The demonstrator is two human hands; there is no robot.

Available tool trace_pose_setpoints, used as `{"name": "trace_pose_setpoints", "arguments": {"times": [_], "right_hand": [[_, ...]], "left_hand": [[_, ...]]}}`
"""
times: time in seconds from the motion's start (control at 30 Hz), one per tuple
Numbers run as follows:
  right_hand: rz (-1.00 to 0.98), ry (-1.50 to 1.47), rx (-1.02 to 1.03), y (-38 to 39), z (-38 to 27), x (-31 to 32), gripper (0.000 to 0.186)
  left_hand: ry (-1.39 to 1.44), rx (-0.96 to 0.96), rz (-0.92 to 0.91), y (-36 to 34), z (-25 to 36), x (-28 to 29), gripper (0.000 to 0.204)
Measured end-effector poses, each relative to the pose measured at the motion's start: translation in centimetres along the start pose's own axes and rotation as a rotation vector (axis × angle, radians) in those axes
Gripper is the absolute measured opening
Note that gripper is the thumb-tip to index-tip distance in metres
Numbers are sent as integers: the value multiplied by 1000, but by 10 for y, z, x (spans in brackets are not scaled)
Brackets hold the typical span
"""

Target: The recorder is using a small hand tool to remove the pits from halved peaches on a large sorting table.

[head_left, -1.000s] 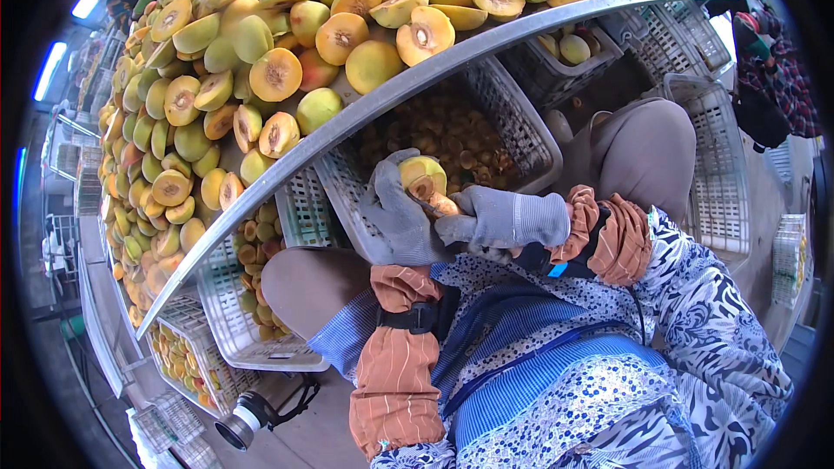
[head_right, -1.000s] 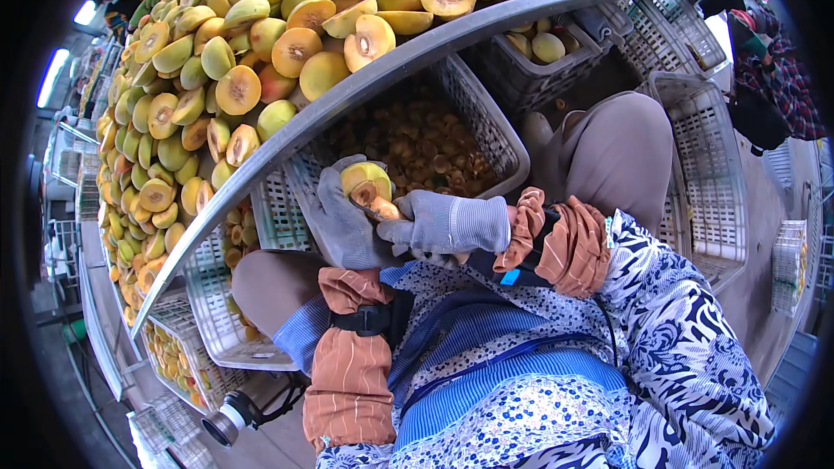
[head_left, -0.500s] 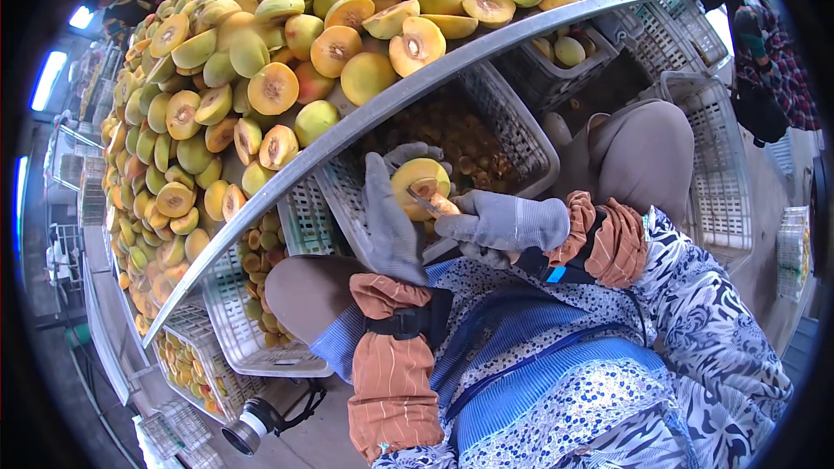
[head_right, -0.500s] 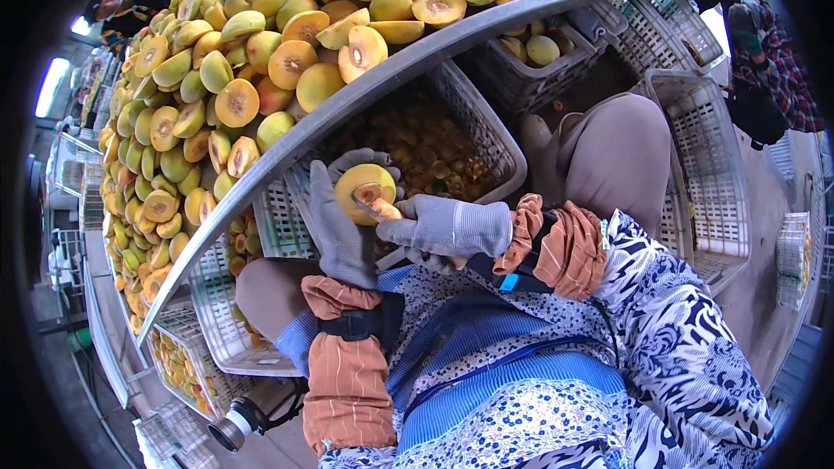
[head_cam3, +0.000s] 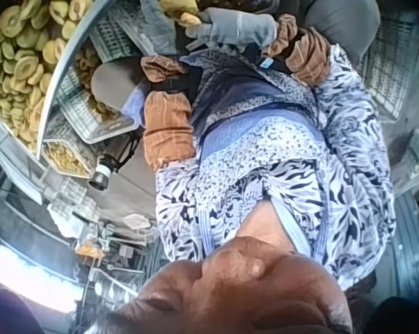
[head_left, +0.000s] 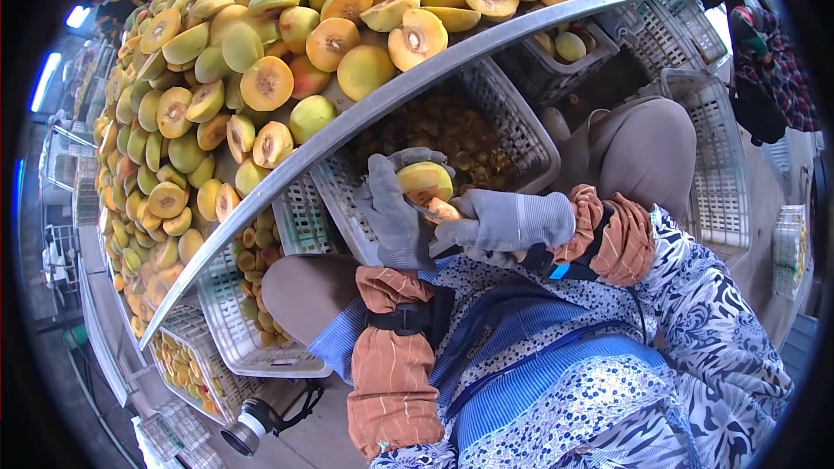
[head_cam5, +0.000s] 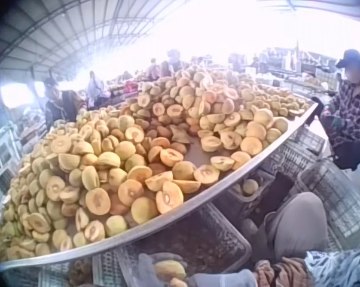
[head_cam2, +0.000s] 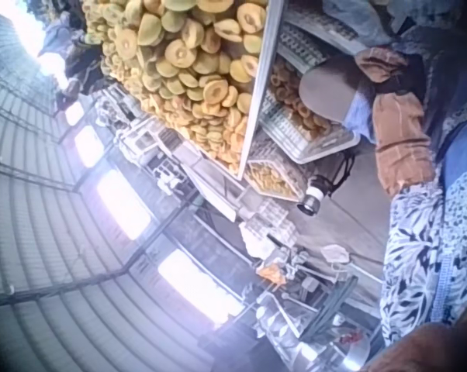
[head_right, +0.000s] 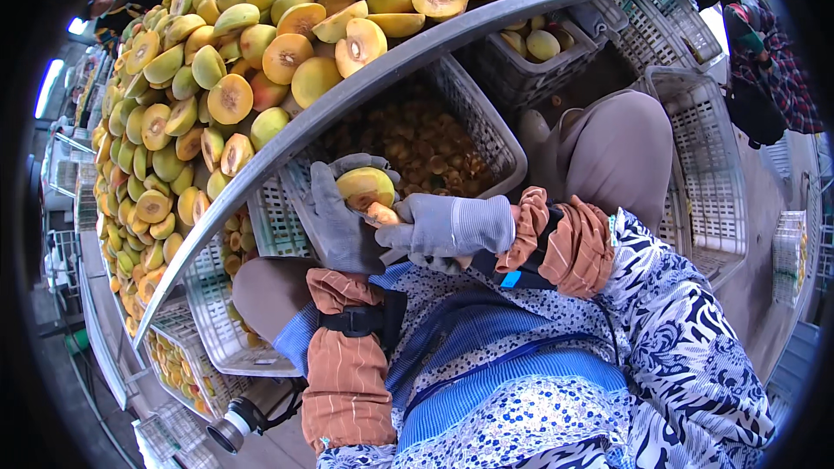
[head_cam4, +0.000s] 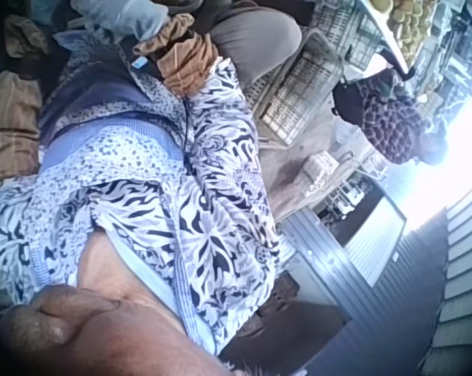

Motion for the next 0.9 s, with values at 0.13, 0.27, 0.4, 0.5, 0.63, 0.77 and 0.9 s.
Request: {"name": "trace_pose_setpoints", "arguments": {"times": [0.13,0.27,0.4,0.5,0.63,0.77,0.9], "right_hand": [[-93,-357,54,-2,6,-9,29],[-124,-424,43,-7,9,-7,31],[-276,-487,41,1,-1,-14,32],[-530,-537,29,-7,10,-8,31],[-695,-588,355,6,7,-8,30],[119,-407,201,10,4,42,27],[550,147,206,-4,18,43,29]], "left_hand": [[-44,-12,23,-1,-1,-1,58],[-83,43,-11,-2,-6,7,56],[-24,50,-102,-6,-6,7,55],[93,191,-236,-10,-2,7,56],[-338,62,92,-18,-21,-4,56],[-1701,-198,235,-24,-11,28,48],[-1899,-181,78,-26,-6,8,51]]}}
Point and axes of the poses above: each hand's wrist, its own y-axis away from the middle knuckle, its own x-axis out of the back of the hand, z = x × y, the point moved 2 cm from there along -y, towards the middle knuckle, and after that the axes turned 10 degrees about -z, right-handed, at the moved point
